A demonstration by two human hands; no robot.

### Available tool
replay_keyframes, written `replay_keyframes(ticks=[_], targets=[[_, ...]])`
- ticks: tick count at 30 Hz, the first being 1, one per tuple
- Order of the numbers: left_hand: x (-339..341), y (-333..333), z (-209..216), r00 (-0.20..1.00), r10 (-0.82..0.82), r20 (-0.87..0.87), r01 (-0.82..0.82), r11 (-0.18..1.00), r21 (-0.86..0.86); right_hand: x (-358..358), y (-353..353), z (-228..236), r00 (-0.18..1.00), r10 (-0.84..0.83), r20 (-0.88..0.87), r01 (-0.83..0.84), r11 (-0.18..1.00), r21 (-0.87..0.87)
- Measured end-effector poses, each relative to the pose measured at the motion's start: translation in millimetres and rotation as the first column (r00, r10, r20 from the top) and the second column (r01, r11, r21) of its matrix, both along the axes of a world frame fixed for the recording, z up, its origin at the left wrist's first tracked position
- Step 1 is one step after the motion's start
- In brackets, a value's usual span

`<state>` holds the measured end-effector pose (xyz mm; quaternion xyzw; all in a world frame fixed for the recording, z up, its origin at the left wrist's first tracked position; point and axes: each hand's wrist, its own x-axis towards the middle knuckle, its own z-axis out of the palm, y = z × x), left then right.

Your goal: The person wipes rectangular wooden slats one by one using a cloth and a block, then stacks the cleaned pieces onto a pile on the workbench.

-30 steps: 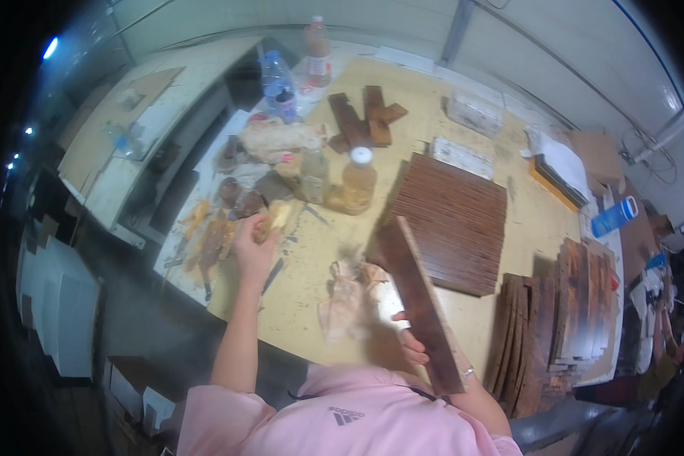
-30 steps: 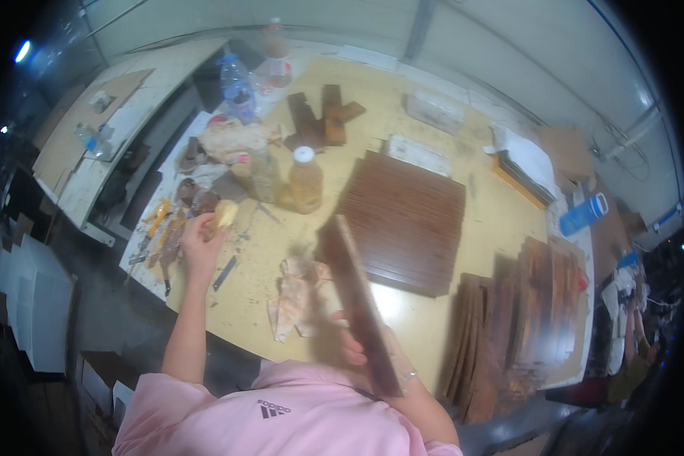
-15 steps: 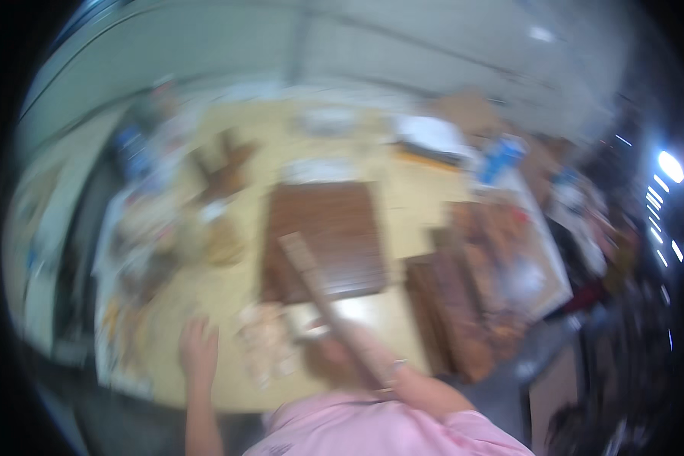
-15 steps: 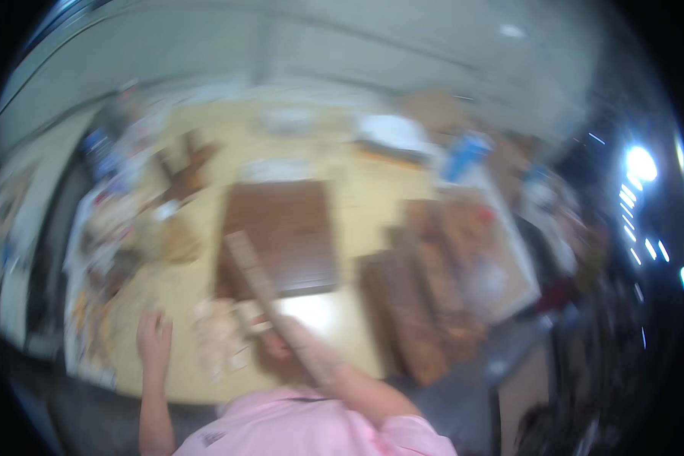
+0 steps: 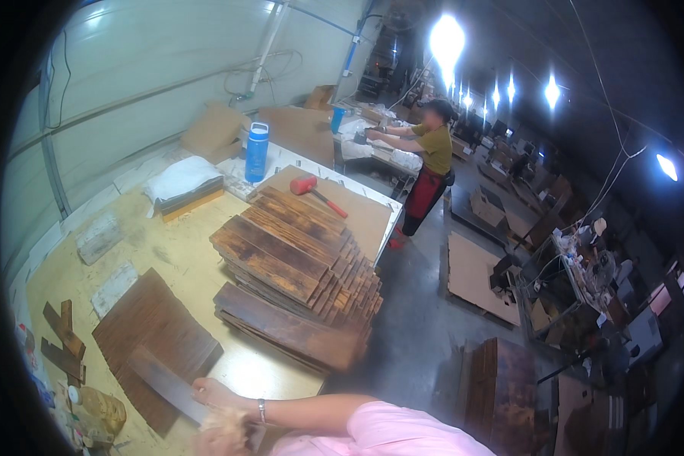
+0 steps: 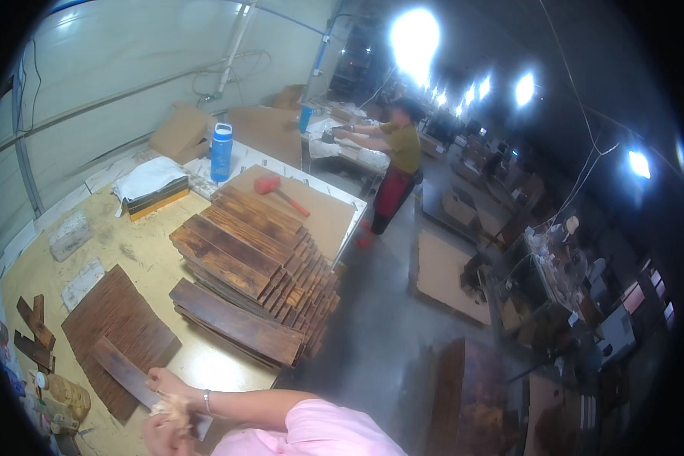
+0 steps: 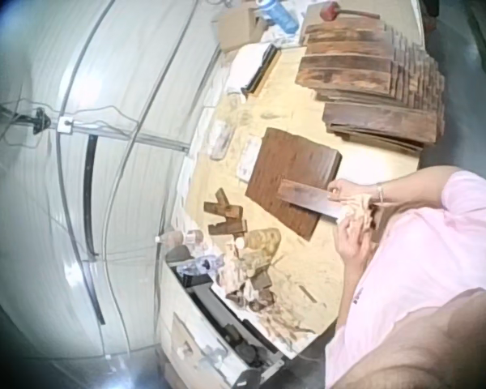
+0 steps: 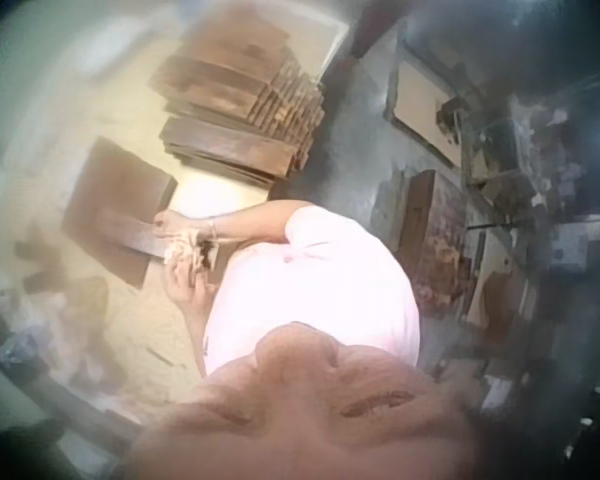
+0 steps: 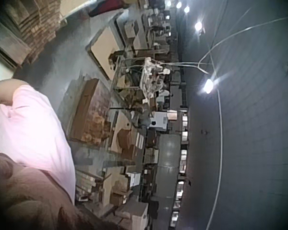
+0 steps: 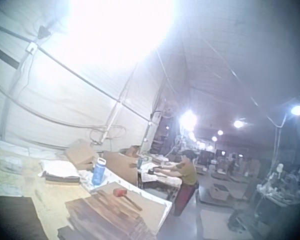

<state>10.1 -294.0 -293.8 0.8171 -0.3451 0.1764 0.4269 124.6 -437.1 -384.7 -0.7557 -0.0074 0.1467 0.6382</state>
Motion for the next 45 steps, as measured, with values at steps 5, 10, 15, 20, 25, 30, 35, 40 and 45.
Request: replay_keyframes(ticks=[5,10,15,20,25,30,35,40,45], targets=[[54,39,-35,0.980,0.179,0.089,-0.185,0.981,0.066,-11,17,42,0.993,0.114,0.015,-0.115,0.988,0.102],[131,120,-43,0.766,0.631,0.124,-0.637,0.771,0.012,-22,17,39,0.946,0.314,0.080,-0.317,0.948,0.027],[133,106,-13,0.731,0.626,0.271,-0.637,0.769,-0.059,-19,1,78,0.976,0.217,-0.026,-0.218,0.974,-0.056],[20,29,-33,0.972,-0.049,-0.230,0.054,0.998,0.016,10,-1,22,0.936,-0.089,0.340,0.152,0.975,-0.161],[31,67,-15,0.882,-0.081,-0.463,-0.084,0.942,-0.325,10,-2,46,0.981,-0.156,0.112,0.161,0.987,-0.030],[94,47,32,0.881,0.331,-0.338,-0.391,0.911,-0.127,6,23,38,0.963,-0.191,0.190,0.159,0.972,0.171],[27,19,-39,0.987,-0.058,-0.149,0.063,0.998,0.029,29,12,78,0.914,-0.374,0.160,0.320,0.904,0.285],[4,48,-41,0.872,0.280,-0.402,-0.284,0.957,0.053,34,-6,78,0.917,-0.300,0.262,0.278,0.953,0.121],[55,41,5,0.878,0.472,0.077,-0.477,0.851,0.219,-9,15,62,0.980,0.052,0.192,-0.038,0.996,-0.079]])
